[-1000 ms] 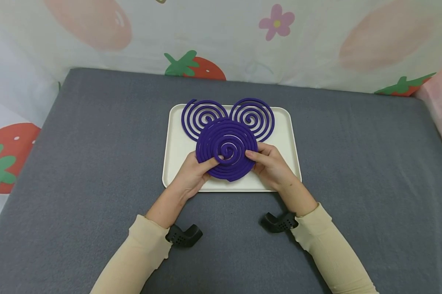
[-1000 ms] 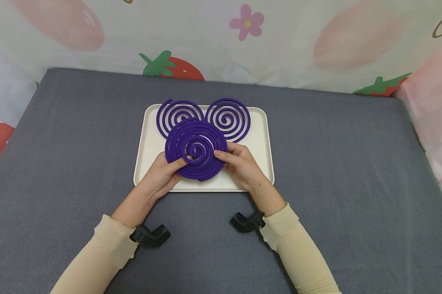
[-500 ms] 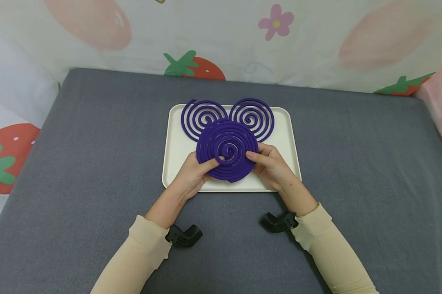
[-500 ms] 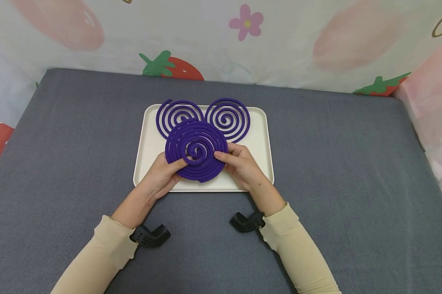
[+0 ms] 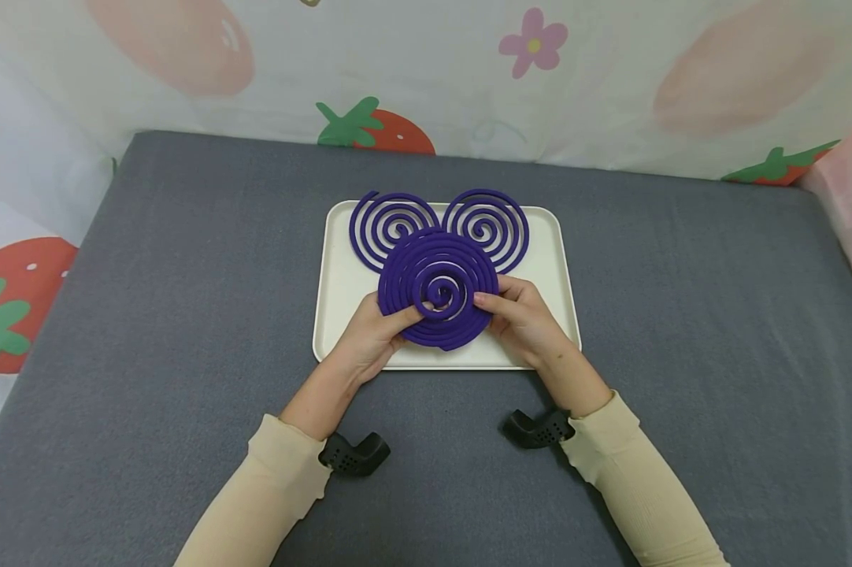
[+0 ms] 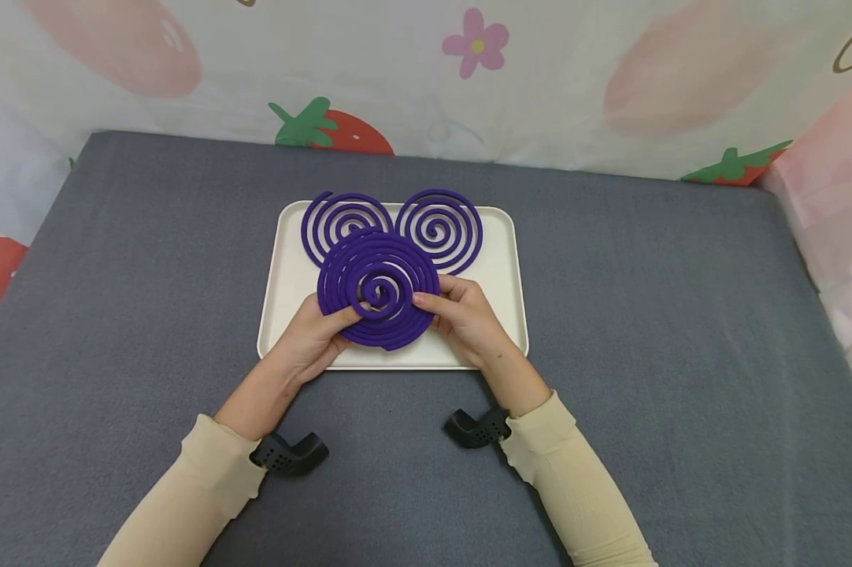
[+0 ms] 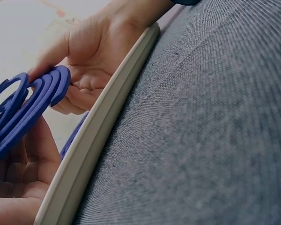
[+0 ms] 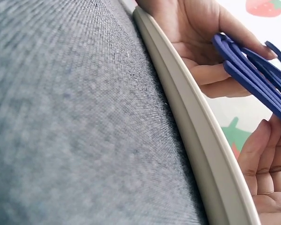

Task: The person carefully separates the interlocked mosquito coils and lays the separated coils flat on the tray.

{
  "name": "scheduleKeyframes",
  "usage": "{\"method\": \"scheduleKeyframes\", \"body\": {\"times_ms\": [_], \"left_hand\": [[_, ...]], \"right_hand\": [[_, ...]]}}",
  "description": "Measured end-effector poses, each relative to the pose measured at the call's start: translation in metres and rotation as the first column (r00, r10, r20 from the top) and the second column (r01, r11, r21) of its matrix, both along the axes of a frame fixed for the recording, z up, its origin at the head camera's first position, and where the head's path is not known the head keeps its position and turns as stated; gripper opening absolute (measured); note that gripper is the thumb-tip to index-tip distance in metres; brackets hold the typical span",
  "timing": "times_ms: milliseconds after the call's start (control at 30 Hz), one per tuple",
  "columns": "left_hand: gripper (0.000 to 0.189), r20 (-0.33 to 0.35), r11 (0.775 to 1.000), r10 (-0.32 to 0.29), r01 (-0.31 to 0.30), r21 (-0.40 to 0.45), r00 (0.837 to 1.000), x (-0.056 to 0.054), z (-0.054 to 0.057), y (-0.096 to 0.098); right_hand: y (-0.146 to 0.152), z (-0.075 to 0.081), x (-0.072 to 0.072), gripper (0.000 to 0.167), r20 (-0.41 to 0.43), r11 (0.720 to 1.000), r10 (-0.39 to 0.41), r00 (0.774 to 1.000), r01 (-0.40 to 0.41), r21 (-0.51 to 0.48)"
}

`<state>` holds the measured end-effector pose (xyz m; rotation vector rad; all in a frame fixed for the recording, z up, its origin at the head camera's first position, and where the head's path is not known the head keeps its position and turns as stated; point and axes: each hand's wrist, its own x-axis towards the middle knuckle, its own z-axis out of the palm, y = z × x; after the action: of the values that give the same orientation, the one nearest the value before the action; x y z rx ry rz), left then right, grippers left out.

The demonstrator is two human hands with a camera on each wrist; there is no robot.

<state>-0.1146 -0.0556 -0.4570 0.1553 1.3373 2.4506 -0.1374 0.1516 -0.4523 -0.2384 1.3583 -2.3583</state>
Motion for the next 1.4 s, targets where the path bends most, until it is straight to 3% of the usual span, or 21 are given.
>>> {"method": "scheduleKeyframes", "body": {"times_ms": [200,367,500,633,700,800,900,1100,1167,1400], "left_hand": [[0.031,0.009,0.998,-0.011,0.012,-0.054,1.000,0.0013,0.0023,-0.0009],[0.034,0.042,0.996,-0.029,0.033,-0.089,0.999,0.0002,0.0040,-0.0018],[0.040,0.043,0.996,-0.080,0.081,-0.031,0.996,-0.0016,0.0055,-0.0036],[0.042,0.004,0.995,-0.072,0.072,0.071,0.997,-0.0025,0.0066,-0.0057],[0.041,-0.014,0.993,-0.050,0.051,0.108,0.999,-0.0031,0.0061,-0.0065],[0.041,-0.023,0.992,-0.025,0.028,0.127,0.999,-0.0034,0.0055,-0.0070],[0.041,-0.021,0.992,-0.012,0.015,0.129,1.000,-0.0038,0.0044,-0.0075],[0.042,-0.012,0.990,-0.021,0.022,0.141,1.000,-0.0039,0.0055,-0.0083],[0.042,-0.001,0.988,-0.023,0.023,0.151,1.000,-0.0039,0.0062,-0.0084],[0.042,0.039,0.985,-0.022,0.016,0.171,0.999,-0.0043,0.0064,-0.0090]], "right_hand": [[0.0009,-0.0015,-0.0006,0.011,0.008,0.999,-0.010,1.000,0.010,-0.040],[0.0005,-0.0007,-0.0013,0.014,-0.009,0.997,-0.083,0.997,0.083,-0.008],[0.0015,0.0015,-0.0024,0.016,-0.016,0.981,-0.194,0.981,0.195,0.027],[0.0030,0.0046,-0.0031,0.013,0.005,0.963,-0.265,0.964,0.264,0.050],[0.0035,0.0059,-0.0034,0.007,0.017,0.960,-0.276,0.961,0.274,0.058],[0.0032,0.0072,-0.0042,0.023,0.022,0.958,-0.282,0.959,0.280,0.070],[0.0023,0.0074,-0.0048,0.030,0.006,0.951,-0.302,0.953,0.301,0.074],[0.0003,0.0064,-0.0040,0.033,-0.042,0.931,-0.356,0.934,0.358,0.075],[0.0002,0.0066,-0.0040,0.040,-0.049,0.929,-0.360,0.932,0.363,0.076],[0.0007,0.0052,-0.0042,0.038,-0.093,0.923,-0.368,0.925,0.375,0.081]]}}
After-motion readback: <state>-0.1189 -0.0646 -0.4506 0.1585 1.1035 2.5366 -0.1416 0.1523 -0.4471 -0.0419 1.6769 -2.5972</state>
